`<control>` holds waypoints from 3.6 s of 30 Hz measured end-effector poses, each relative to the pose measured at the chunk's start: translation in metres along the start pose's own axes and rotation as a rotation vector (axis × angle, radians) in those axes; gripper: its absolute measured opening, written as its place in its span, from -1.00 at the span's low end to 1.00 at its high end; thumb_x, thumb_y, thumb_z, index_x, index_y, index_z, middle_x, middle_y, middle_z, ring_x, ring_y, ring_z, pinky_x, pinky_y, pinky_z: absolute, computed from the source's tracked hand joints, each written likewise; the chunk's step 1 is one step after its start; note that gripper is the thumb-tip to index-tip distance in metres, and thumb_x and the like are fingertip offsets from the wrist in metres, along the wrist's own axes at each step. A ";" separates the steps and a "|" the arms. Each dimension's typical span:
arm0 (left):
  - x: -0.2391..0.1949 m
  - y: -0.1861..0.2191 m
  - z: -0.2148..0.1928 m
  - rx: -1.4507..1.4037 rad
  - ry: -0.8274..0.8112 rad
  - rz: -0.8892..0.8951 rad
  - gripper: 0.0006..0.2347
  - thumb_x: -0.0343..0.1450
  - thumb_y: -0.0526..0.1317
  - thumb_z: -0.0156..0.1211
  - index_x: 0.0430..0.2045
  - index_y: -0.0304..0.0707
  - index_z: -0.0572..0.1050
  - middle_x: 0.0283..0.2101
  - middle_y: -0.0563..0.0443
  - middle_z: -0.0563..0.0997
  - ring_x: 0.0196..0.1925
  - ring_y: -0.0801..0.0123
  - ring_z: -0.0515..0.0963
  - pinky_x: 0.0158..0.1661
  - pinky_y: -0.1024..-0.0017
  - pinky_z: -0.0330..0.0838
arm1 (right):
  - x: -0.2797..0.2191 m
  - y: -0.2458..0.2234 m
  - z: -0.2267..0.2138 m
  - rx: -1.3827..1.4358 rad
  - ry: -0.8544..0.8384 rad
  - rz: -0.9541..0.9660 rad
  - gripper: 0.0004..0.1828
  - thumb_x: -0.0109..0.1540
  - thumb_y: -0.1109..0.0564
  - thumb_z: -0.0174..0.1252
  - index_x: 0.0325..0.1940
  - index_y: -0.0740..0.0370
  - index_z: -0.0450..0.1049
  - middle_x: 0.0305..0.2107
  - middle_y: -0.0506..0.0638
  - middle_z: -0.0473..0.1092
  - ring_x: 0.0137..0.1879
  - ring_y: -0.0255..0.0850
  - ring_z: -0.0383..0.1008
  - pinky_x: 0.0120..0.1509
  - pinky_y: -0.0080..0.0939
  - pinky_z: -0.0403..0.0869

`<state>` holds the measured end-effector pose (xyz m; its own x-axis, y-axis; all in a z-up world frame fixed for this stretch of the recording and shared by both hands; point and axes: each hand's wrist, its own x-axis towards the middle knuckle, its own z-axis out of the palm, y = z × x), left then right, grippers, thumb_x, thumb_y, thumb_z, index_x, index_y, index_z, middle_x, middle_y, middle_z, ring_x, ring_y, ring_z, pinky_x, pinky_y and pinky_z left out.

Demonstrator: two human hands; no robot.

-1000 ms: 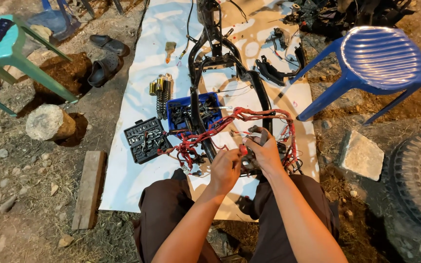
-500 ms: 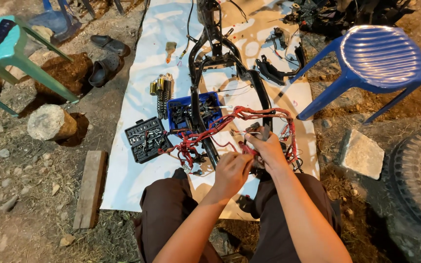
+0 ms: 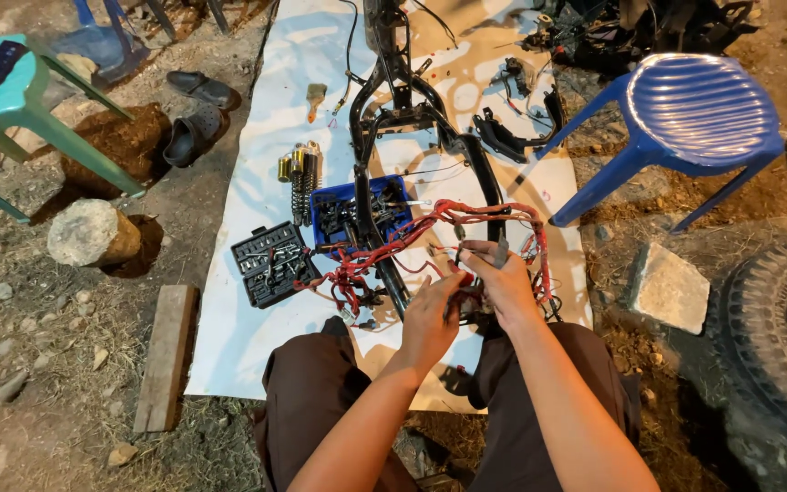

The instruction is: The person sits on the ground and works on a motorcycle wiring harness, stripping wire ends and twisting them together by hand. The person handles the red and black wires and a black plastic connector, organizing the bundle on a white sheet.

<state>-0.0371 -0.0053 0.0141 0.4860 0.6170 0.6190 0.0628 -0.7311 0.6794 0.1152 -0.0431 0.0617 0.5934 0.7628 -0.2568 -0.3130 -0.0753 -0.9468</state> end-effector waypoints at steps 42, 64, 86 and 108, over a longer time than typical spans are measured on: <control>0.020 -0.045 -0.011 -0.929 0.277 -0.617 -0.71 0.45 -0.45 0.19 0.04 -0.36 0.34 -0.25 -0.02 0.59 -0.24 0.45 0.56 -0.25 0.51 0.40 | 0.012 0.055 -0.013 0.051 -0.255 -0.071 -0.91 0.36 0.24 0.09 -0.05 0.18 0.43 -0.51 -0.22 0.27 -0.47 -0.48 0.14 -0.41 -0.43 0.14; 0.025 -0.059 -0.050 -0.939 0.113 -0.686 -0.72 0.44 -0.41 0.26 0.03 -0.45 0.45 -0.28 0.00 0.59 -0.16 0.36 0.67 -0.06 0.42 0.56 | 0.017 0.049 -0.054 -0.678 -0.123 -0.063 -0.65 0.18 0.15 0.22 0.05 0.22 0.48 -0.43 -0.08 0.43 -0.41 -0.28 0.40 -0.33 -0.25 0.40; 0.019 -0.060 -0.024 -0.929 0.022 -0.880 -0.73 0.39 -0.37 0.30 -0.03 -0.32 0.50 -0.31 0.13 0.57 -0.22 0.51 0.57 -0.17 0.53 0.48 | 0.039 0.123 -0.086 -1.205 -0.123 -0.444 -0.74 0.05 0.32 0.19 -0.17 0.34 0.49 -0.25 0.27 0.40 -0.03 0.25 0.42 0.06 0.11 0.42; 0.011 -0.068 -0.008 -0.721 -0.137 -0.550 -0.64 0.31 -0.52 0.28 -0.02 -0.31 0.43 -0.20 0.05 0.64 -0.12 0.50 0.66 -0.06 0.51 0.55 | -0.004 0.025 0.011 -0.141 -0.137 -0.138 -0.75 0.25 0.11 0.30 -0.09 0.31 0.48 -0.33 -0.08 0.51 -0.23 -0.38 0.51 -0.12 -0.34 0.51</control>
<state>-0.0429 0.0531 -0.0226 0.6504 0.7509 0.1145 -0.2213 0.0431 0.9743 0.0968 -0.0406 0.0409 0.5137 0.8517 -0.1037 -0.1238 -0.0460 -0.9912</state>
